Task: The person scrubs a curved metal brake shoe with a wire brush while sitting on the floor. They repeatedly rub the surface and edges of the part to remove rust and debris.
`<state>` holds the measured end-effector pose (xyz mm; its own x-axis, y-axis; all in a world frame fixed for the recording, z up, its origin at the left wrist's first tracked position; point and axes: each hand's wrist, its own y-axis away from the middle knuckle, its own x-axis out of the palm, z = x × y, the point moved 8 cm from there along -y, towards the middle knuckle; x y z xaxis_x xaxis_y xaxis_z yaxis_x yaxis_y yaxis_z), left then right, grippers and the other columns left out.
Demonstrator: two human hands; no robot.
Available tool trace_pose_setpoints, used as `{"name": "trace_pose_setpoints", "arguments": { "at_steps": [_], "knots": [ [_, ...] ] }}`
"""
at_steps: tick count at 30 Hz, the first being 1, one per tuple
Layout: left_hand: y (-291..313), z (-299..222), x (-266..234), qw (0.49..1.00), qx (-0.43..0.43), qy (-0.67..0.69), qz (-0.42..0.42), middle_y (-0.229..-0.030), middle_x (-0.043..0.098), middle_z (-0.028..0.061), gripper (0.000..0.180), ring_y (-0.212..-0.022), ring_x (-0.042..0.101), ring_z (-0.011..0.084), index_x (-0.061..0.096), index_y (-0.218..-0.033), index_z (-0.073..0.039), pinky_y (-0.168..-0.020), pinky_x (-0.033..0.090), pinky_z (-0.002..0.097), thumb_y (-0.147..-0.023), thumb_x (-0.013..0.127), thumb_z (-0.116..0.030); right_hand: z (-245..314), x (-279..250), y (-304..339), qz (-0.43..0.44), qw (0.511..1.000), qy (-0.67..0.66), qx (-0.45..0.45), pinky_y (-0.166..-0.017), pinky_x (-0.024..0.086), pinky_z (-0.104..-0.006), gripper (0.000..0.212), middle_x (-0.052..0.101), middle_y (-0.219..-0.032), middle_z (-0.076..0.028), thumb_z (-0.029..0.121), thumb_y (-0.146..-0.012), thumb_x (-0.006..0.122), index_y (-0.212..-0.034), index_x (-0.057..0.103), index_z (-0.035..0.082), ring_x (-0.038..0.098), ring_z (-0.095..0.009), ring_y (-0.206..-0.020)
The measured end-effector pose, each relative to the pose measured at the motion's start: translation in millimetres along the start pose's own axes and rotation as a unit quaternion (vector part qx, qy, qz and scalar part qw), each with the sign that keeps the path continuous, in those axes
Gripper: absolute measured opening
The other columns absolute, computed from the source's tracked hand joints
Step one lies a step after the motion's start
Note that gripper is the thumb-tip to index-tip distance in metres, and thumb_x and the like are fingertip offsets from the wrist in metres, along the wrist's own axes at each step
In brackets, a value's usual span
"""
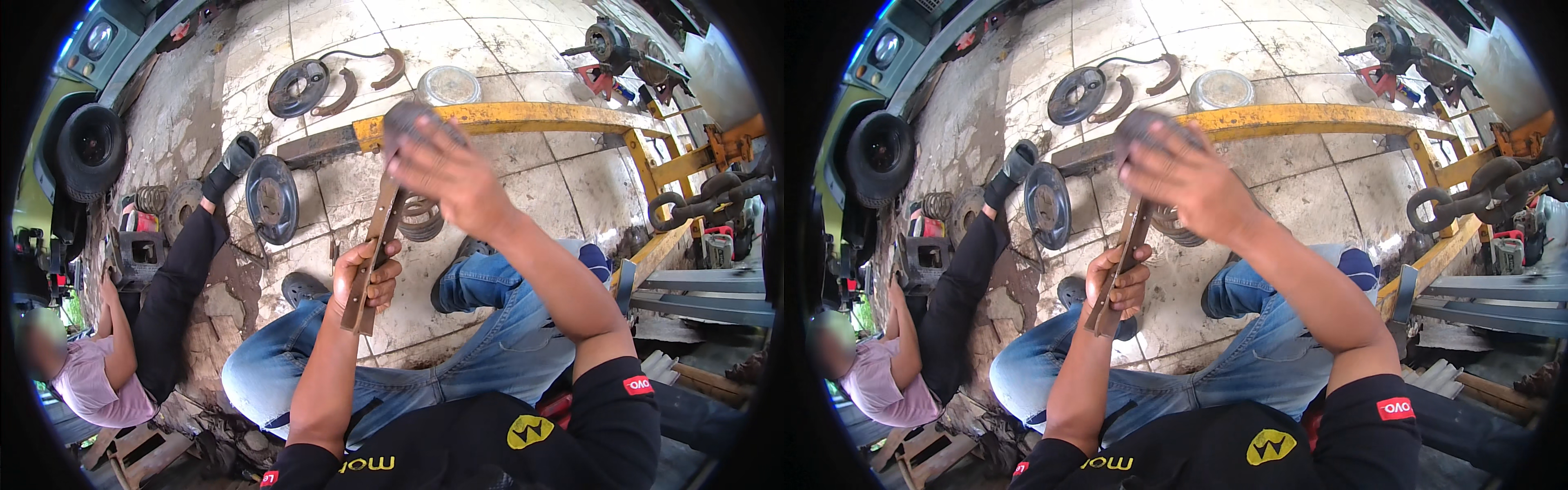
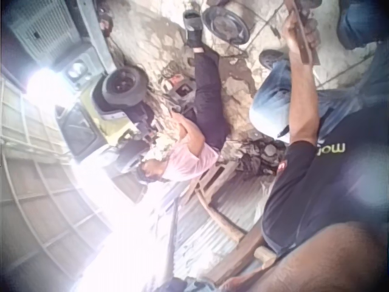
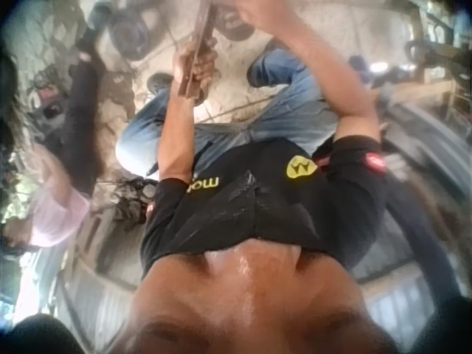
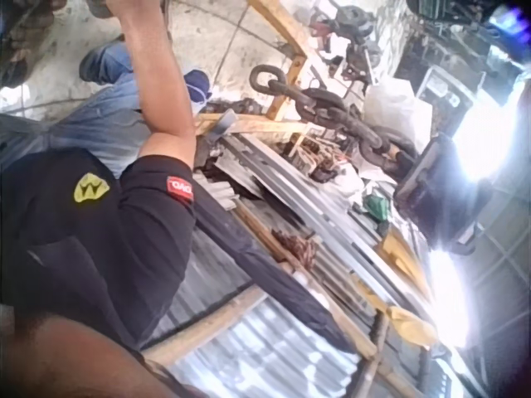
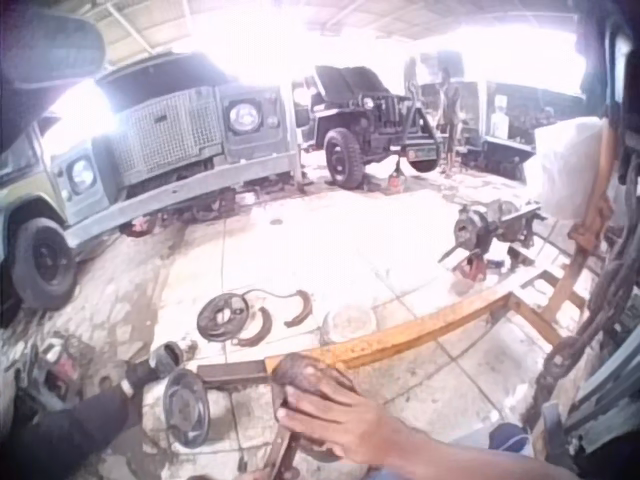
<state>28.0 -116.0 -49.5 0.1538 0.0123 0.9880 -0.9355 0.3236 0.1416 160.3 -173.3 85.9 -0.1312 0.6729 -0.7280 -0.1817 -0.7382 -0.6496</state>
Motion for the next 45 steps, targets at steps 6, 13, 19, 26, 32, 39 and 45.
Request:
{"name": "trace_pose_setpoints", "arguments": {
  "at_steps": [6, 13, 19, 26, 32, 39, 45],
  "knots": [
    [1.1, -3.5, -5.1, 0.999, -0.002, -0.016, -0.029, -0.062, 0.045, -0.0001, 0.027, -0.041, 0.049, 0.0118, 0.046, -0.103, -0.011, -0.035, 0.039, 0.0248, -0.098, 0.049, -0.037, -11.7, -6.9, -5.1, -0.008, 1.000, 0.020, 0.007, -0.124, 0.013, -0.0450, 0.066, 0.046, -0.148, 0.006, -0.010, -0.082, 0.052, -0.134, 0.057, 0.030, 0.026, -0.017, -0.147],
    [-0.8, -6.8, -4.4, 0.998, 0.035, -0.001, -0.055, -0.064, 0.045, -0.0017, 0.027, -0.045, 0.048, 0.0098, 0.048, -0.102, -0.011, -0.037, 0.039, 0.0223, -0.097, 0.051, -0.038, 17.4, 30.1, 8.0, 0.065, 0.996, -0.034, -0.043, -0.122, 0.015, -0.0483, 0.052, 0.050, -0.146, 0.006, -0.001, -0.086, 0.058, -0.126, 0.064, 0.031, 0.031, -0.019, -0.145],
    [-0.3, -4.9, 2.5, 0.998, 0.024, 0.030, -0.042, -0.064, 0.044, -0.0029, 0.027, -0.047, 0.048, 0.0078, 0.048, -0.102, -0.010, -0.038, 0.039, 0.0209, -0.098, 0.051, -0.037, -5.2, 22.1, 1.5, 0.014, 0.999, 0.043, 0.023, -0.122, 0.017, -0.0474, 0.049, 0.051, -0.145, 0.006, -0.001, -0.085, 0.058, -0.124, 0.066, 0.029, 0.031, -0.019, -0.145],
    [0.5, -13.0, 1.2, 0.997, 0.057, 0.018, -0.046, -0.067, 0.044, -0.0027, 0.028, -0.049, 0.047, 0.0071, 0.047, -0.102, -0.009, -0.040, 0.038, 0.0202, -0.098, 0.050, -0.037, -5.2, 9.5, -4.9, -0.019, 0.999, 0.025, 0.008, -0.120, 0.023, -0.0437, 0.060, 0.051, -0.145, 0.004, -0.009, -0.079, 0.055, -0.127, 0.064, 0.027, 0.035, -0.019, -0.143],
    [2.5, -22.3, -17.2, 0.982, 0.117, -0.047, -0.144, -0.070, 0.044, -0.0007, 0.029, -0.055, 0.053, 0.0107, 0.051, -0.101, -0.007, -0.042, 0.044, 0.0247, -0.098, 0.050, -0.036, 0.4, 32.1, 8.2, 0.111, 0.994, -0.012, 0.013, -0.109, 0.043, -0.0424, 0.058, 0.058, -0.137, 0.001, -0.009, -0.081, 0.054, -0.128, 0.063, 0.023, 0.047, -0.021, -0.135],
    [-12.5, -36.3, -22.5, 0.887, 0.177, -0.238, -0.353, -0.088, 0.059, 0.0084, 0.029, -0.074, 0.060, 0.0214, 0.055, -0.109, -0.006, -0.072, 0.053, 0.0402, -0.096, 0.052, -0.032, -75.8, -1.8, 34.4, -0.030, 0.926, -0.151, 0.346, -0.099, 0.050, -0.0366, 0.058, 0.062, -0.130, -0.010, -0.011, -0.084, 0.048, -0.134, 0.058, 0.015, 0.057, -0.026, -0.125],
    [-24.7, -39.9, -47.2, 0.850, 0.146, -0.335, -0.380, -0.100, 0.062, 0.0102, 0.033, -0.083, 0.063, 0.0206, 0.054, -0.120, -0.003, -0.073, 0.054, 0.0390, -0.098, 0.049, -0.027, -34.2, 37.1, 39.5, 0.015, 0.993, -0.038, 0.115, -0.096, 0.048, -0.0418, 0.060, 0.057, -0.136, -0.012, -0.010, -0.082, 0.050, -0.138, 0.053, 0.011, 0.054, -0.030, -0.127]
  ]
}}
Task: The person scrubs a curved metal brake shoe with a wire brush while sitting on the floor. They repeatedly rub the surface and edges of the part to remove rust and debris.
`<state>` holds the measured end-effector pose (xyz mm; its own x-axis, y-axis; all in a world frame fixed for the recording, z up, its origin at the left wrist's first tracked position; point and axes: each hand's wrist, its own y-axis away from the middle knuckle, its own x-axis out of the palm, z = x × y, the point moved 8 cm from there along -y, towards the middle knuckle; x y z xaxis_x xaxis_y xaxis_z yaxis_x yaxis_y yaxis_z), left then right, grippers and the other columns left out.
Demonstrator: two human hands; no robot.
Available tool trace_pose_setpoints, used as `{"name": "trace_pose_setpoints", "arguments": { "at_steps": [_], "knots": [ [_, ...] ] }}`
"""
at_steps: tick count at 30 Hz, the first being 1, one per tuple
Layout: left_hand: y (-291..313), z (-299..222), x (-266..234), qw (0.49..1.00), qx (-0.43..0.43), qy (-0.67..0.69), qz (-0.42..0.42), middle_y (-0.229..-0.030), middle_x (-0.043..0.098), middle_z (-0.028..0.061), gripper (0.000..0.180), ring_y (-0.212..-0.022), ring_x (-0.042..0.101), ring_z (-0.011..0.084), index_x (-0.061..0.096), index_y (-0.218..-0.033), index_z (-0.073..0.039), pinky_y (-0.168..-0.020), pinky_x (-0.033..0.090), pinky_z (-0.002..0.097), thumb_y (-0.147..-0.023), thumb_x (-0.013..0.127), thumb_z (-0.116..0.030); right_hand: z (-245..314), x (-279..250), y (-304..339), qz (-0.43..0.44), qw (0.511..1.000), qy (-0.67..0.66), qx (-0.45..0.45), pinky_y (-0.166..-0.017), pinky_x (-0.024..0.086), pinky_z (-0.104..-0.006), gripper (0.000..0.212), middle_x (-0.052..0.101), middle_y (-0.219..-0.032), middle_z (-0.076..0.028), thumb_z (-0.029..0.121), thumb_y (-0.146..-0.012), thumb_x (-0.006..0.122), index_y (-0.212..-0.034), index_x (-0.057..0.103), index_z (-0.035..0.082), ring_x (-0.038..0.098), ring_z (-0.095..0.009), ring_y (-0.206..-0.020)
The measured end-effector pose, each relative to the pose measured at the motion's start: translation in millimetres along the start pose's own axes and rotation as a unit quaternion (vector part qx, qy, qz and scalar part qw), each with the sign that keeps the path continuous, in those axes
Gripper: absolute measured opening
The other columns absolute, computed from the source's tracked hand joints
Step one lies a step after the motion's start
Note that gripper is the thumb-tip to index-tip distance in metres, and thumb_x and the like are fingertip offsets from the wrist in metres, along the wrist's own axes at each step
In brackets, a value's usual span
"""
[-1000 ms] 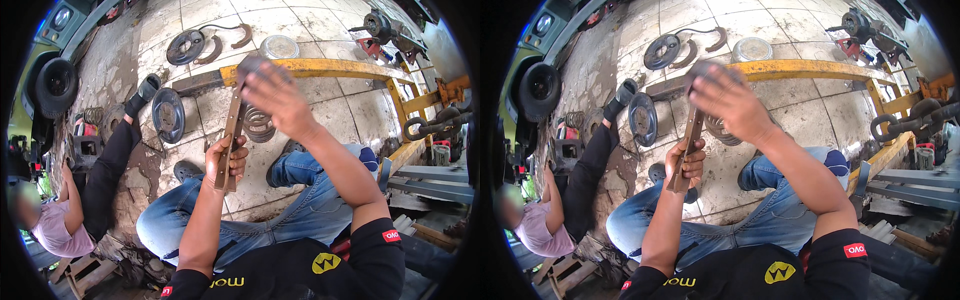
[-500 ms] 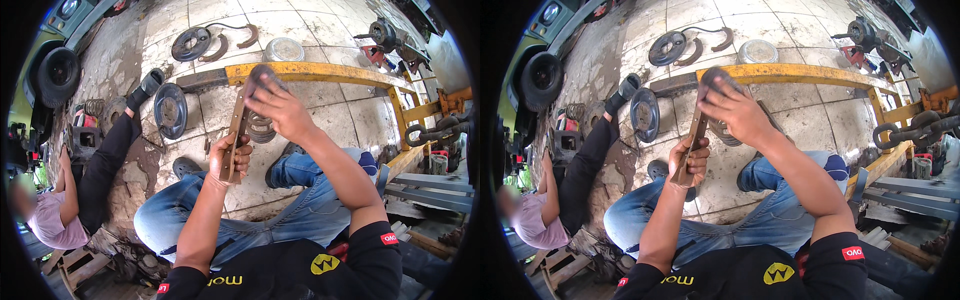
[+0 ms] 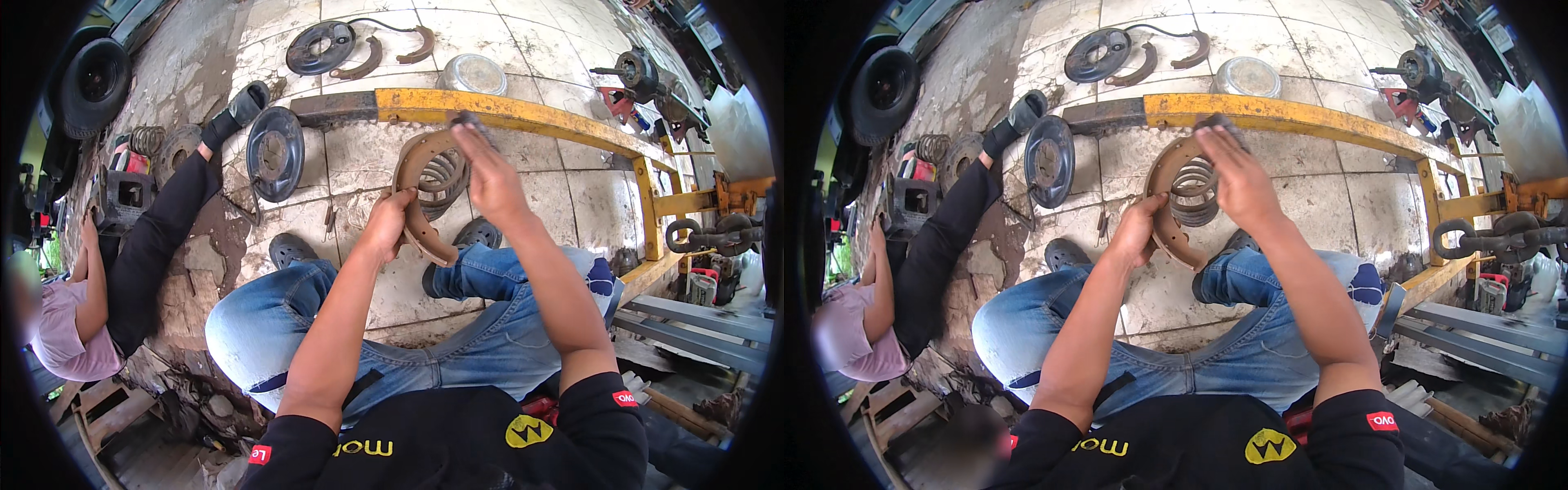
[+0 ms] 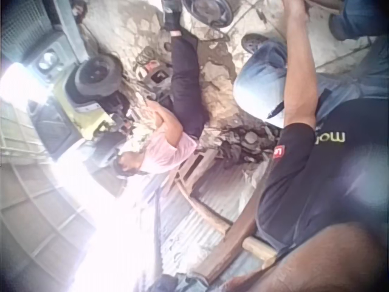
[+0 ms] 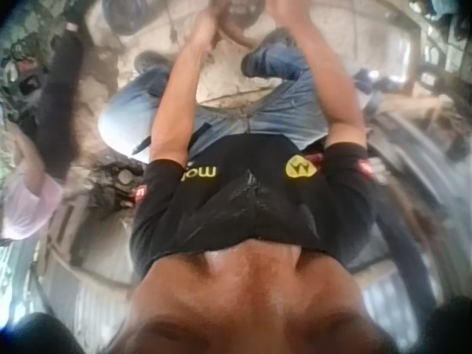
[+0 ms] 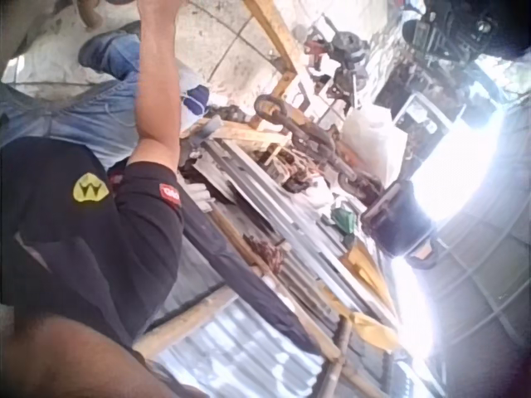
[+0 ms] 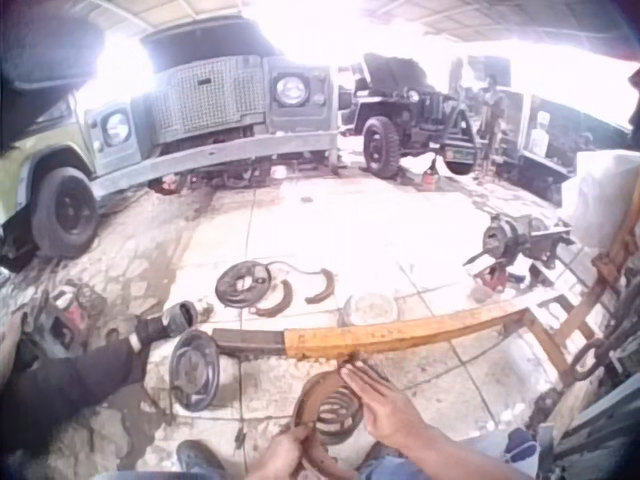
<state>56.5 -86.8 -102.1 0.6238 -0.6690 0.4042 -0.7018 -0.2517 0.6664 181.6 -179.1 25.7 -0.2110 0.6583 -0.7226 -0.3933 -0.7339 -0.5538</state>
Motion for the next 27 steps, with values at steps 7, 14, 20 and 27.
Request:
{"name": "trace_pose_setpoints", "arguments": {
  "at_steps": [7, 14, 20, 27],
  "knots": [
    [-7.5, -1.3, -17.9, 0.996, 0.054, -0.059, -0.047, -0.104, 0.062, 0.0117, 0.038, -0.084, 0.065, 0.0220, 0.049, -0.126, -0.002, -0.071, 0.057, 0.0392, -0.097, 0.053, -0.026, -34.4, 49.5, 19.7, 0.099, 0.989, 0.103, 0.047, -0.106, 0.043, -0.0443, 0.059, 0.049, -0.142, -0.019, -0.008, -0.080, 0.053, -0.137, 0.052, 0.009, 0.043, -0.037, -0.134],
    [9.1, 10.3, -24.2, 0.999, 0.040, 0.021, -0.030, -0.114, 0.058, 0.0122, 0.052, -0.098, 0.062, 0.0227, 0.043, -0.134, -0.002, -0.079, 0.055, 0.0403, -0.098, 0.057, -0.037, -49.2, 54.0, 18.5, 0.152, 0.975, 0.069, 0.147, -0.105, 0.043, -0.0452, 0.050, 0.050, -0.140, -0.024, 0.018, -0.087, 0.061, -0.135, 0.052, 0.007, 0.046, -0.040, -0.130],
    [14.3, 18.3, -26.7, 0.995, 0.095, 0.012, -0.031, -0.106, 0.063, 0.0103, 0.049, -0.090, 0.063, 0.0186, 0.052, -0.125, -0.003, -0.079, 0.052, 0.0314, -0.101, 0.049, -0.046, -61.9, 62.7, 19.4, 0.137, 0.962, 0.115, 0.206, -0.105, 0.040, -0.0499, 0.048, 0.048, -0.144, -0.017, 0.036, -0.097, 0.054, -0.138, 0.051, 0.010, 0.043, -0.037, -0.134],
    [10.4, -9.1, -36.3, 0.950, 0.198, -0.202, -0.136, -0.100, 0.067, 0.0206, 0.066, -0.092, 0.064, 0.0300, 0.061, -0.115, 0.005, -0.085, 0.049, 0.0390, -0.103, 0.033, -0.053, 10.0, 60.0, 18.4, 0.129, 0.984, 0.123, 0.019, -0.109, 0.032, -0.0568, 0.046, 0.046, -0.148, -0.008, 0.038, -0.102, 0.042, -0.141, 0.049, 0.014, 0.037, -0.031, -0.140]
  ]
}}
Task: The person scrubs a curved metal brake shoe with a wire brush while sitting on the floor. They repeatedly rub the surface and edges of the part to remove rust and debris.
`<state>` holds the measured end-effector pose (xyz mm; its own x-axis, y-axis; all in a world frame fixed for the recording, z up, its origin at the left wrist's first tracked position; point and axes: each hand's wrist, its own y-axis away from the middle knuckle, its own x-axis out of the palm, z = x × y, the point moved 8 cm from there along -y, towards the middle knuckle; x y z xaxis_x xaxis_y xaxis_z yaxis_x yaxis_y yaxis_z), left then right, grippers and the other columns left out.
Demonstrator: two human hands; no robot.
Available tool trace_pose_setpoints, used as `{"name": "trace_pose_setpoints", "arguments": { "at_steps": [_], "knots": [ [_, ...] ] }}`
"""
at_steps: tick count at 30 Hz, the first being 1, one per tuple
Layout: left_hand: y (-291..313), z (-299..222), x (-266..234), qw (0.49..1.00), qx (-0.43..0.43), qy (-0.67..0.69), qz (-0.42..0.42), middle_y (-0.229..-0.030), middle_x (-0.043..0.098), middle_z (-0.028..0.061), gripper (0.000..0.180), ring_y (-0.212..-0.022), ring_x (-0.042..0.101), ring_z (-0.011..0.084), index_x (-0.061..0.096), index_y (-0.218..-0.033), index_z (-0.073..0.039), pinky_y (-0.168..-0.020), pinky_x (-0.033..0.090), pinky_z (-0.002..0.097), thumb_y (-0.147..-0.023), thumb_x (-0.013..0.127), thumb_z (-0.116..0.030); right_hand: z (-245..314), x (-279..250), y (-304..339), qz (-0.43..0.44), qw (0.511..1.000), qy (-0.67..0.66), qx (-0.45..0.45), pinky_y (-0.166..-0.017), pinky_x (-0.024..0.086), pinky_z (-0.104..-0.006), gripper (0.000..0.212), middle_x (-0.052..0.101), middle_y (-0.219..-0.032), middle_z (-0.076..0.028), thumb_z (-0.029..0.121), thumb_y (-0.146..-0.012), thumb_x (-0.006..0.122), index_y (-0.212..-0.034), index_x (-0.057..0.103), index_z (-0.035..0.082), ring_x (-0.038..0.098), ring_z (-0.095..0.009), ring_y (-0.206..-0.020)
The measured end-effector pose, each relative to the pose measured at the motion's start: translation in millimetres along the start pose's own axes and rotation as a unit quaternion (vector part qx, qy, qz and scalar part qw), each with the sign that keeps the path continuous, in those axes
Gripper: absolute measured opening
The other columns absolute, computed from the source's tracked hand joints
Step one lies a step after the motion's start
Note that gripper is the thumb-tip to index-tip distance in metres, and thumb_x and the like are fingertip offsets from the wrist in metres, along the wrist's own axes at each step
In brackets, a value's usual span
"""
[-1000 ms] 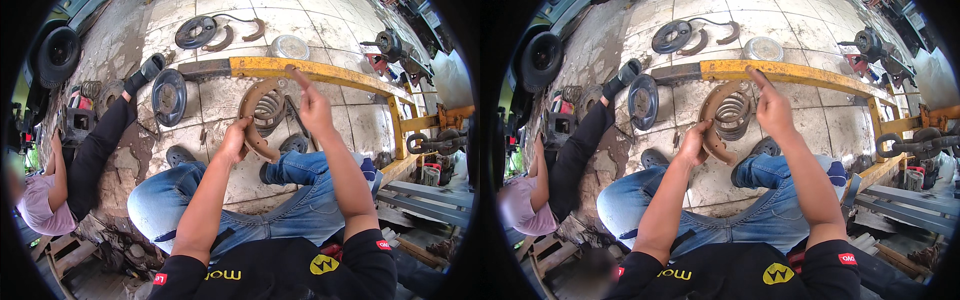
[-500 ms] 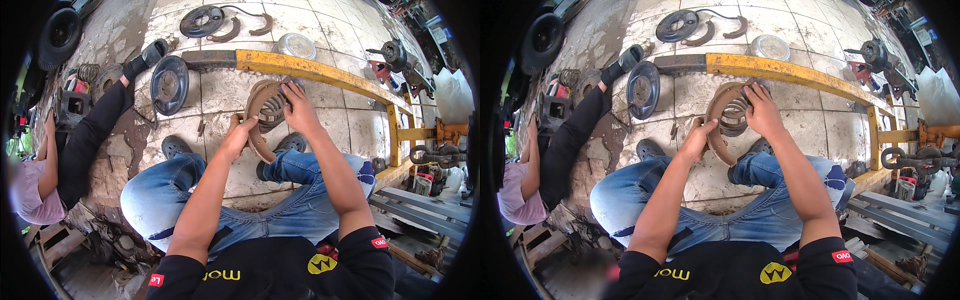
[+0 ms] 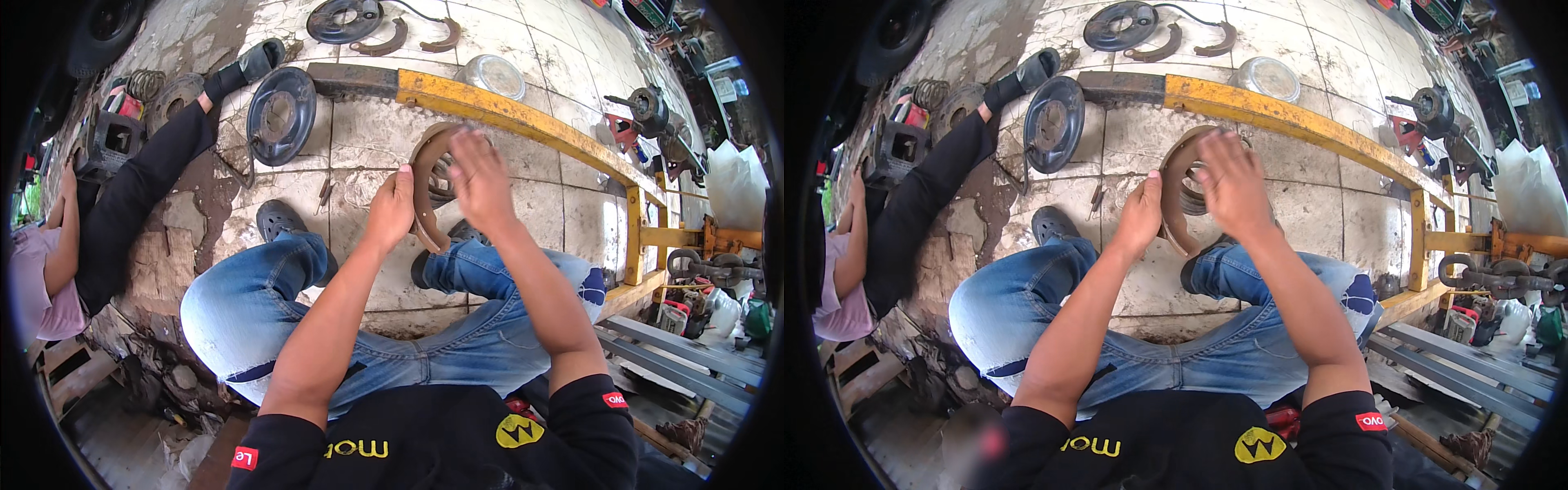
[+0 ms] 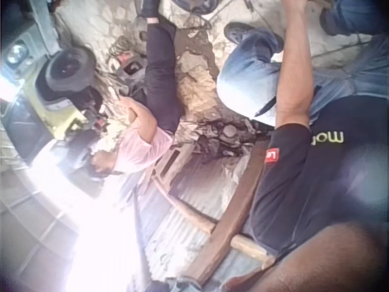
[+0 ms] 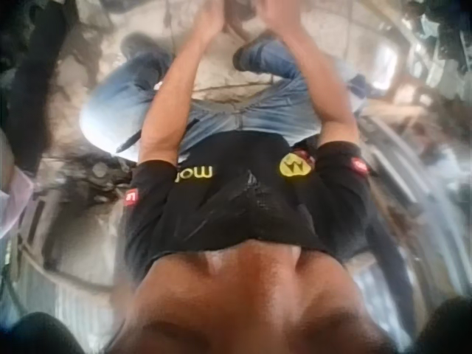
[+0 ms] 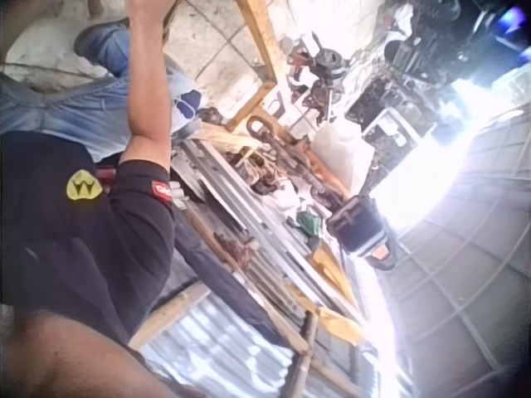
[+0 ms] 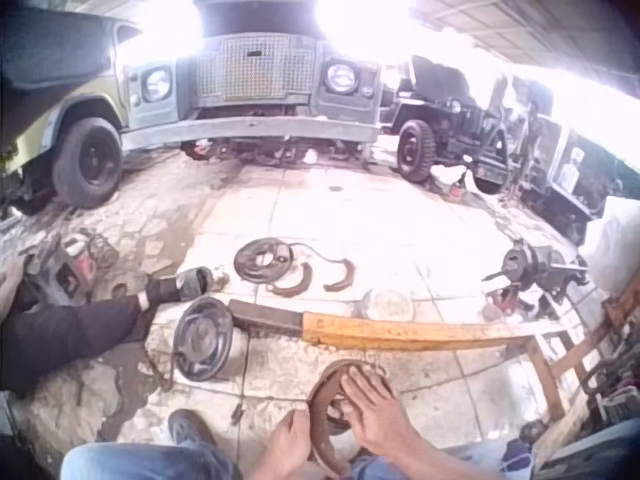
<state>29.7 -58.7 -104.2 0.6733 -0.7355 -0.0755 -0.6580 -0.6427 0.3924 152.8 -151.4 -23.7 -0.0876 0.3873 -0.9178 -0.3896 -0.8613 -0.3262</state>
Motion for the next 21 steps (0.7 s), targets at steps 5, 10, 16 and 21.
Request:
{"name": "trace_pose_setpoints", "arguments": {
  "at_steps": [5, 10, 16, 21],
  "knots": [
    [-2.8, -2.6, -6.6, 1.000, -0.006, 0.006, -0.028, -0.099, 0.068, 0.0235, 0.068, -0.095, 0.065, 0.0323, 0.065, -0.107, 0.006, -0.085, 0.049, 0.0386, -0.102, 0.032, -0.054, 11.2, 18.4, 4.0, 0.123, 0.992, 0.021, -0.027, -0.117, 0.018, -0.0562, 0.041, 0.048, -0.147, -0.005, 0.033, -0.102, 0.044, -0.135, 0.055, 0.013, 0.036, -0.029, -0.141],
    [-6.7, -0.8, -11.0, 0.999, -0.007, 0.009, -0.034, -0.099, 0.068, 0.0249, 0.067, -0.097, 0.066, 0.0345, 0.065, -0.109, 0.006, -0.088, 0.048, 0.0392, -0.102, 0.033, -0.053, 27.0, 21.1, 10.1, 0.125, 0.990, 0.034, -0.054, -0.116, 0.018, -0.0584, 0.040, 0.049, -0.146, -0.005, 0.034, -0.102, 0.045, -0.132, 0.058, 0.013, 0.037, -0.030, -0.141],
    [-7.6, -4.5, -14.2, 0.998, -0.049, -0.030, -0.019, -0.101, 0.068, 0.0246, 0.066, -0.097, 0.066, 0.0335, 0.065, -0.110, 0.004, -0.088, 0.048, 0.0395, -0.101, 0.035, -0.053, 9.8, -30.8, -11.2, -0.008, 0.999, -0.024, -0.033, -0.116, 0.021, -0.0559, 0.036, 0.059, -0.135, -0.009, 0.029, -0.100, 0.049, -0.130, 0.060, 0.012, 0.043, -0.030, -0.137],
    [-7.3, -8.7, -10.4, 0.998, -0.063, -0.030, -0.009, -0.099, 0.068, 0.0230, 0.067, -0.093, 0.066, 0.0314, 0.066, -0.108, 0.005, -0.086, 0.049, 0.0386, -0.101, 0.036, -0.054, -1.4, -9.9, -12.7, 0.003, 0.998, 0.060, 0.032, -0.116, 0.023, -0.0533, 0.043, 0.054, -0.140, -0.015, 0.032, -0.103, 0.043, -0.133, 0.055, 0.005, 0.041, -0.031, -0.139]
  ]
}}
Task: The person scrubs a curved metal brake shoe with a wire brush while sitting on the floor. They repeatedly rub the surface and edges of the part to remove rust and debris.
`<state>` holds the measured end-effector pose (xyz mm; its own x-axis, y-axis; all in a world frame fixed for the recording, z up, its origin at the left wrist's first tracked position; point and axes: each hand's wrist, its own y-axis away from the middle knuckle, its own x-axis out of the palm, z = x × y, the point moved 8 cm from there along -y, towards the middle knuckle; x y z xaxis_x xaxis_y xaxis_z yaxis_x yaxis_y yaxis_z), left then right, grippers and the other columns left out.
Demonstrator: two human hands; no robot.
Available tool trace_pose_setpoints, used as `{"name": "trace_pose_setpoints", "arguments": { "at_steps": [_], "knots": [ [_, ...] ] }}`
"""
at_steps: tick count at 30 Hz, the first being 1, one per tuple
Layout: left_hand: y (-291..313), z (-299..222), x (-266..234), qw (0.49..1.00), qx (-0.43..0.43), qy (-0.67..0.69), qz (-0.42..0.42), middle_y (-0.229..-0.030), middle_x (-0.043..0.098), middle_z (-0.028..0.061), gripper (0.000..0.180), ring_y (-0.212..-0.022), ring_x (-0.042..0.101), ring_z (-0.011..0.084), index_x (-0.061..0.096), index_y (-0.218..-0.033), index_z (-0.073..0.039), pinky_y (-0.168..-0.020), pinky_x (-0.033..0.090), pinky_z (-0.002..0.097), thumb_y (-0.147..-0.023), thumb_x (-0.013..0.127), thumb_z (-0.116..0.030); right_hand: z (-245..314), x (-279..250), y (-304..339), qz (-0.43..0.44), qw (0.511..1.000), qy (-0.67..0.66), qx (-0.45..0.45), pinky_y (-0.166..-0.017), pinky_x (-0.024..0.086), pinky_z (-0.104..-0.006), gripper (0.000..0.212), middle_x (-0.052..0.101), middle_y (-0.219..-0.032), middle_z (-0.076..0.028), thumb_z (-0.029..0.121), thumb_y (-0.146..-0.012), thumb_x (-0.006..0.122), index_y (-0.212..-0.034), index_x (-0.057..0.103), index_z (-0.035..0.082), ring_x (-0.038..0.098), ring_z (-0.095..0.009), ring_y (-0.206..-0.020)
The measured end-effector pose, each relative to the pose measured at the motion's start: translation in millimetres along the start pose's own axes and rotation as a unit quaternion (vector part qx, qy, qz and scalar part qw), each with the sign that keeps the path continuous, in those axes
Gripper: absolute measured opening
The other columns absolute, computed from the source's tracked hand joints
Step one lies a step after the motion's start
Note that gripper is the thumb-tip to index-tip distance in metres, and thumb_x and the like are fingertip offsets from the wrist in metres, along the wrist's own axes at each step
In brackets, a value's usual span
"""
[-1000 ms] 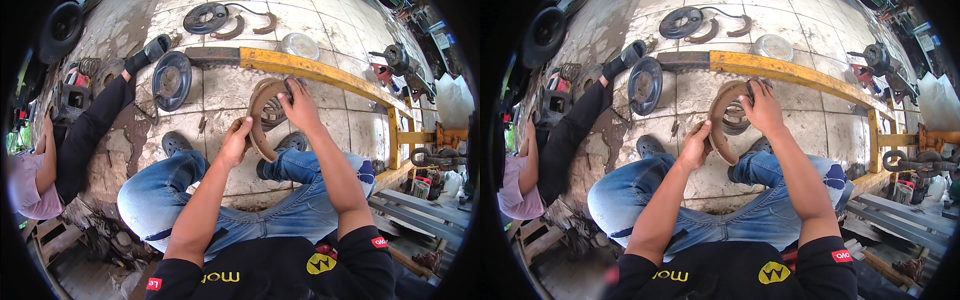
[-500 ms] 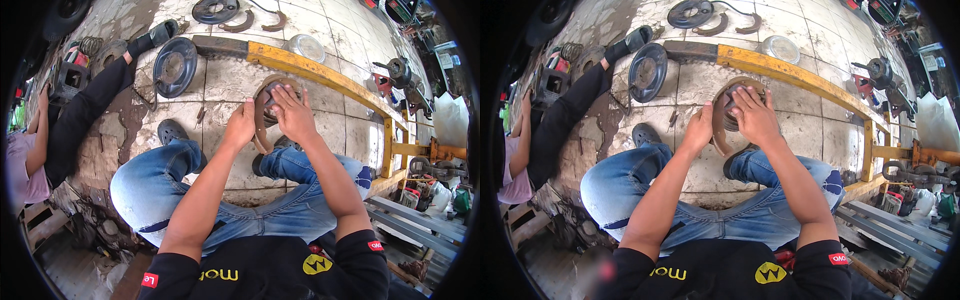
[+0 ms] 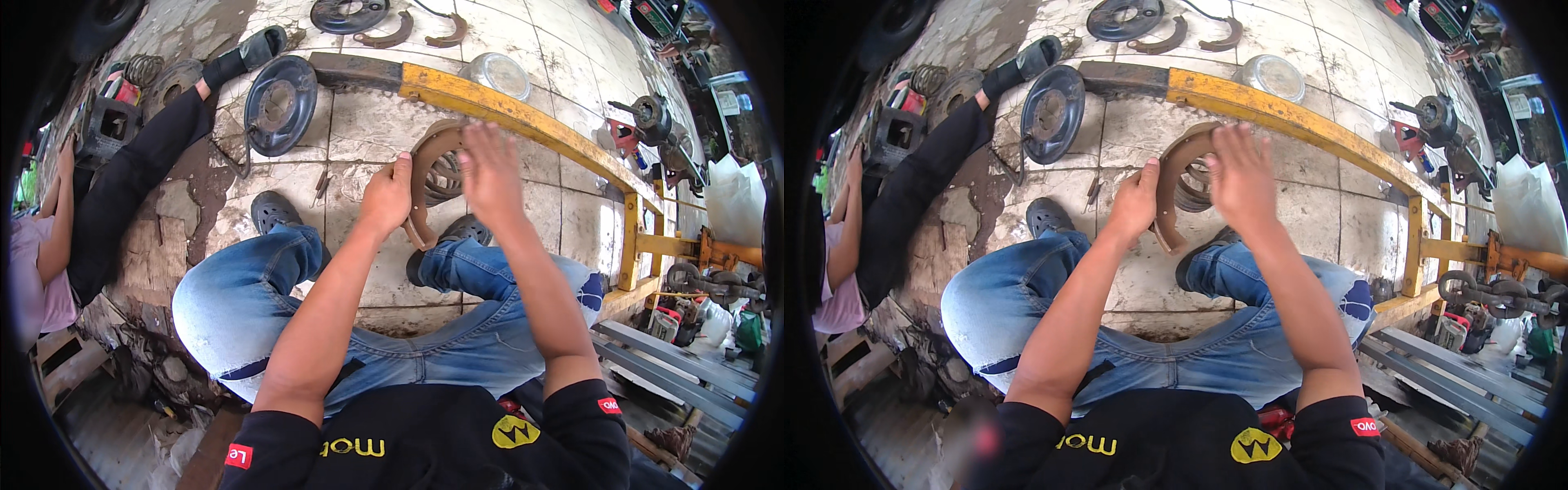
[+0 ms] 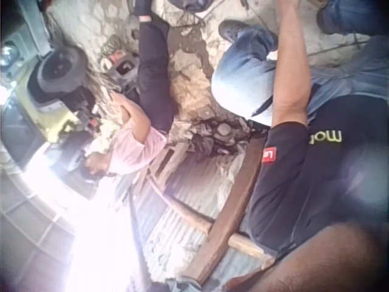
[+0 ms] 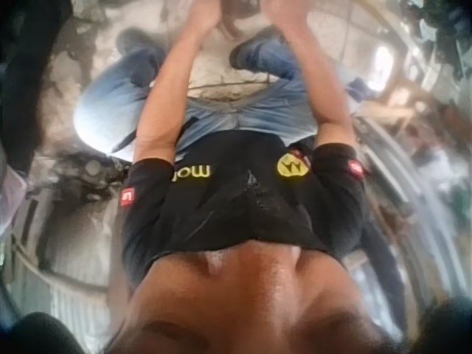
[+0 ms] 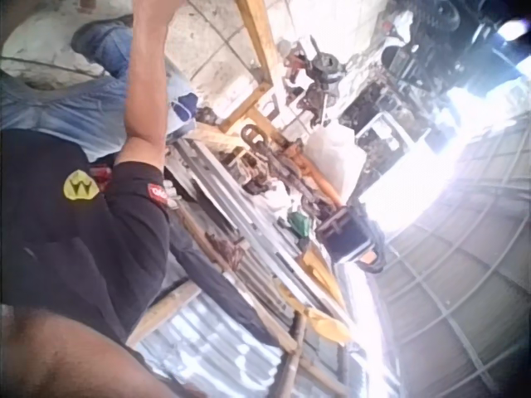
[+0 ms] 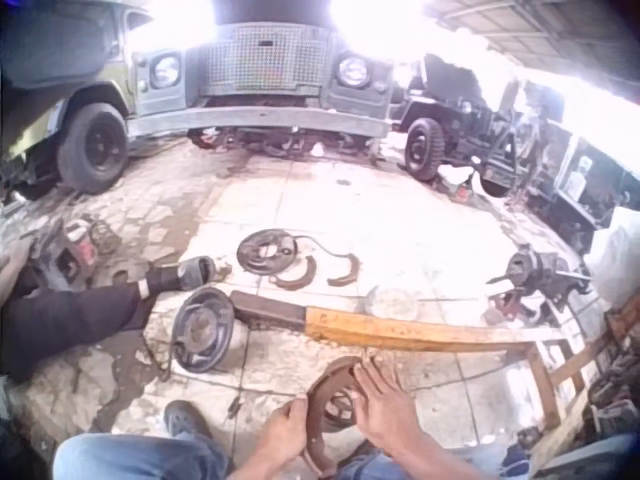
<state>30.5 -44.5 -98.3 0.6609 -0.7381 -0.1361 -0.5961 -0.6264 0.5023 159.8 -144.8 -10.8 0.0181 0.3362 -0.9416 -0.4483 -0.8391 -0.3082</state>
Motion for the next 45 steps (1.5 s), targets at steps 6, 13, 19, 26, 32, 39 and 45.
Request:
{"name": "trace_pose_setpoints", "arguments": {
  "at_steps": [6, 13, 19, 26, 32, 39, 45],
  "knots": [
    [0.1, -2.0, -6.4, 1.000, -0.004, 0.021, -0.013, -0.095, 0.069, 0.0221, 0.067, -0.090, 0.066, 0.0297, 0.067, -0.105, 0.007, -0.082, 0.049, 0.0379, -0.101, 0.038, -0.054, 44.1, 21.6, 25.6, 0.144, 0.974, -0.117, -0.130, -0.118, 0.025, -0.0464, 0.043, 0.046, -0.146, -0.016, 0.026, -0.101, 0.047, -0.136, 0.052, 0.003, 0.037, -0.033, -0.140],
    [-2.1, -3.7, -6.2, 0.998, 0.031, 0.044, -0.024, -0.096, 0.069, 0.0210, 0.065, -0.089, 0.065, 0.0274, 0.067, -0.107, 0.007, -0.084, 0.049, 0.0373, -0.100, 0.041, -0.052, 54.5, 16.6, 28.1, 0.130, 0.971, -0.155, -0.129, -0.116, 0.028, -0.0475, 0.041, 0.049, -0.142, -0.020, 0.024, -0.100, 0.049, -0.132, 0.054, -0.002, 0.039, -0.033, -0.138],
    [-3.6, 0.0, -3.2, 0.999, -0.015, 0.032, 0.005, -0.103, 0.068, 0.0245, 0.069, -0.095, 0.065, 0.0276, 0.064, -0.114, 0.009, -0.085, 0.048, 0.0370, -0.098, 0.042, -0.054, 39.8, 24.3, 23.7, 0.113, 0.980, -0.135, -0.090, -0.115, 0.030, -0.0482, 0.040, 0.050, -0.141, -0.021, 0.023, -0.098, 0.051, -0.130, 0.056, -0.001, 0.042, -0.034, -0.137],
    [-0.7, -3.5, -3.8, 0.999, -0.012, 0.038, 0.009, -0.099, 0.068, 0.0208, 0.067, -0.091, 0.064, 0.0240, 0.065, -0.112, 0.010, -0.083, 0.048, 0.0346, -0.099, 0.043, -0.052, 32.5, 23.0, 20.2, 0.093, 0.987, -0.109, -0.068, -0.115, 0.031, -0.0471, 0.038, 0.051, -0.140, -0.022, 0.022, -0.099, 0.049, -0.128, 0.057, -0.001, 0.043, -0.034, -0.136],
    [-6.0, 1.6, -3.5, 0.998, -0.007, 0.061, 0.021, -0.096, 0.069, 0.0169, 0.063, -0.086, 0.062, 0.0210, 0.066, -0.111, 0.009, -0.079, 0.048, 0.0328, -0.100, 0.044, -0.050, 20.7, 24.7, 12.8, 0.078, 0.990, -0.107, -0.047, -0.114, 0.033, -0.0470, 0.040, 0.052, -0.139, -0.021, 0.025, -0.098, 0.051, -0.128, 0.058, -0.001, 0.045, -0.033, -0.134],
    [-5.0, -4.6, -5.4, 0.999, -0.008, 0.039, 0.018, -0.091, 0.067, 0.0151, 0.061, -0.081, 0.062, 0.0205, 0.066, -0.104, 0.008, -0.073, 0.049, 0.0350, -0.100, 0.044, -0.049, 16.1, 11.4, 13.4, 0.070, 0.993, -0.085, -0.047, -0.111, 0.037, -0.0452, 0.039, 0.058, -0.131, -0.021, 0.027, -0.098, 0.052, -0.127, 0.059, 0.002, 0.051, -0.034, -0.128],
    [5.4, -6.7, 6.2, 0.936, -0.171, 0.280, 0.130, -0.079, 0.061, 0.0067, 0.047, -0.063, 0.060, 0.0150, 0.059, -0.111, -0.005, -0.052, 0.053, 0.0329, -0.100, 0.046, -0.048, -67.5, -39.0, -5.5, -0.080, 0.920, -0.318, 0.215, -0.091, 0.048, -0.0368, 0.042, 0.068, -0.114, -0.018, 0.036, -0.103, 0.046, -0.128, 0.059, 0.004, 0.065, -0.029, -0.105]
  ]
}}
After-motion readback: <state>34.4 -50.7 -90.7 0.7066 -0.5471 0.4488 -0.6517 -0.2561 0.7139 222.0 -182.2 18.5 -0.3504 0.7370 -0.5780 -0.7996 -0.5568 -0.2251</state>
